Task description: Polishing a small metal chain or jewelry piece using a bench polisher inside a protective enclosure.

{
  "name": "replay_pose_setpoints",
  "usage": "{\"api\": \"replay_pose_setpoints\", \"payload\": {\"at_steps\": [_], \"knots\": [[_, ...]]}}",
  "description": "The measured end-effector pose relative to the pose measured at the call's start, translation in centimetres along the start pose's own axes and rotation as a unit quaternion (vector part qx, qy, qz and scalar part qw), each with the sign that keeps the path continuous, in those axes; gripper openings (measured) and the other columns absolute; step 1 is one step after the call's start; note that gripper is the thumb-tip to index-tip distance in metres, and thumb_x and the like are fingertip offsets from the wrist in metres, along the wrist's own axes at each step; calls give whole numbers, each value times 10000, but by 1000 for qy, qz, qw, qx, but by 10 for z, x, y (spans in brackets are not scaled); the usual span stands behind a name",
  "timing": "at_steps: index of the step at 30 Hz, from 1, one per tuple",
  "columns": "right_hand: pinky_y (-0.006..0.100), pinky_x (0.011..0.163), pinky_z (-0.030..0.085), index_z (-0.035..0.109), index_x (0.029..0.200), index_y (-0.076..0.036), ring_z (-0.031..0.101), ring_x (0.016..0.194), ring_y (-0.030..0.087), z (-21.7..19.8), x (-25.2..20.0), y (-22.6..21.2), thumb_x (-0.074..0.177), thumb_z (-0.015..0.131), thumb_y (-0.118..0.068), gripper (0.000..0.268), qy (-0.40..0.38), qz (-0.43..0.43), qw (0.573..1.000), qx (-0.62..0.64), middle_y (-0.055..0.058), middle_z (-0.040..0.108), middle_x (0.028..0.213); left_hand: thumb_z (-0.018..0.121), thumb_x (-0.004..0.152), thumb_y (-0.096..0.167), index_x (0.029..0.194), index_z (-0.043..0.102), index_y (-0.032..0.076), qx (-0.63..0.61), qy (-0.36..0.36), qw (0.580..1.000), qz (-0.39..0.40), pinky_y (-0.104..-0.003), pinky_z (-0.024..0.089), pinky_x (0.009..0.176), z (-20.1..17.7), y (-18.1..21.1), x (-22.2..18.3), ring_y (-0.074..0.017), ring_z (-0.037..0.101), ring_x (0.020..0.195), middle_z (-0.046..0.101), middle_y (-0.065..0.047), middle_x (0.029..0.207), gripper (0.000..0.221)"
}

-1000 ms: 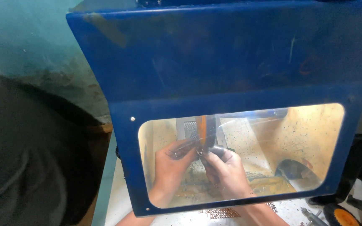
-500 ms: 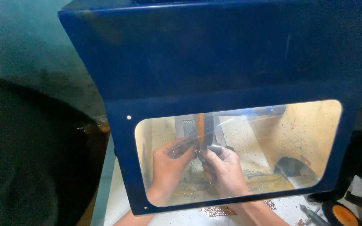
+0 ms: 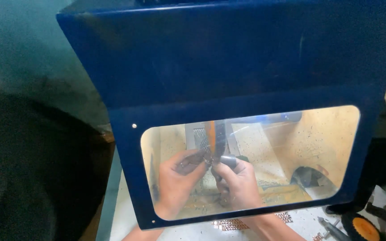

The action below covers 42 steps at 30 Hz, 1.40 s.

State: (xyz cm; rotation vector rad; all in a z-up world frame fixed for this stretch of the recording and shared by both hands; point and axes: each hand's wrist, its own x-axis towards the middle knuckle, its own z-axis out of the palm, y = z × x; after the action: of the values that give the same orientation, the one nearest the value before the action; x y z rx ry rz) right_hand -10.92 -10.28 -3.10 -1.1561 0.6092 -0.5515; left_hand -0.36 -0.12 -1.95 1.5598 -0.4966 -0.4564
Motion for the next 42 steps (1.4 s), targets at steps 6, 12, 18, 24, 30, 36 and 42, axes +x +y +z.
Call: {"api": "replay_pose_setpoints", "payload": {"at_steps": [6,12,18,24,30,36,42], "knots": [[273,356,316,822,903,17,395,425,111,-20,-3,24,880,729,-129,175,-27,-166,985,-36,26,495,475,792,810,142,1089,738,118,62,-89,960,257,-260,688,829,-13,13,-18,-156,823,906,819,-60,1031,285],[268,394,345,866,933,15,424,453,129,-25,-5,14,855,735,-127,209,-81,-177,979,-59,46,569,512,649,843,161,1192,703,105,30,-129,942,309,-314,691,847,-16,6,-17,-201,797,935,769,-83,1084,358],[301,408,351,777,800,51,413,461,151,-29,2,23,848,760,-114,173,-93,-108,989,-34,56,511,534,567,904,210,1090,722,62,4,-194,938,287,-316,644,846,-19,8,-13,-205,704,951,696,-89,1018,283],[295,428,269,749,778,39,379,507,155,-23,0,14,862,744,-121,181,-88,-55,994,-19,64,503,598,626,898,417,1030,696,126,-24,-176,969,172,-337,645,892,-20,2,-9,-183,731,943,705,-41,957,327],[274,370,284,698,733,41,357,464,153,-14,-5,1,904,699,-128,241,-95,-23,995,-11,83,467,573,671,915,238,1033,698,78,-104,-197,960,167,-331,602,871,-22,-9,-1,-192,693,948,698,-53,969,202],[291,362,231,601,686,-5,300,423,129,-9,-4,-2,919,668,-161,288,-70,26,997,4,55,447,585,743,889,207,1013,738,82,-72,-146,984,78,-317,601,912,-17,-9,3,-201,734,926,755,-62,951,177],[275,419,103,523,813,-70,209,478,104,-6,14,7,960,591,-188,200,-23,107,990,85,26,361,633,705,891,222,1094,767,61,-84,-92,988,-87,-345,607,994,-3,11,10,-228,764,1053,803,-98,1083,267]]}}
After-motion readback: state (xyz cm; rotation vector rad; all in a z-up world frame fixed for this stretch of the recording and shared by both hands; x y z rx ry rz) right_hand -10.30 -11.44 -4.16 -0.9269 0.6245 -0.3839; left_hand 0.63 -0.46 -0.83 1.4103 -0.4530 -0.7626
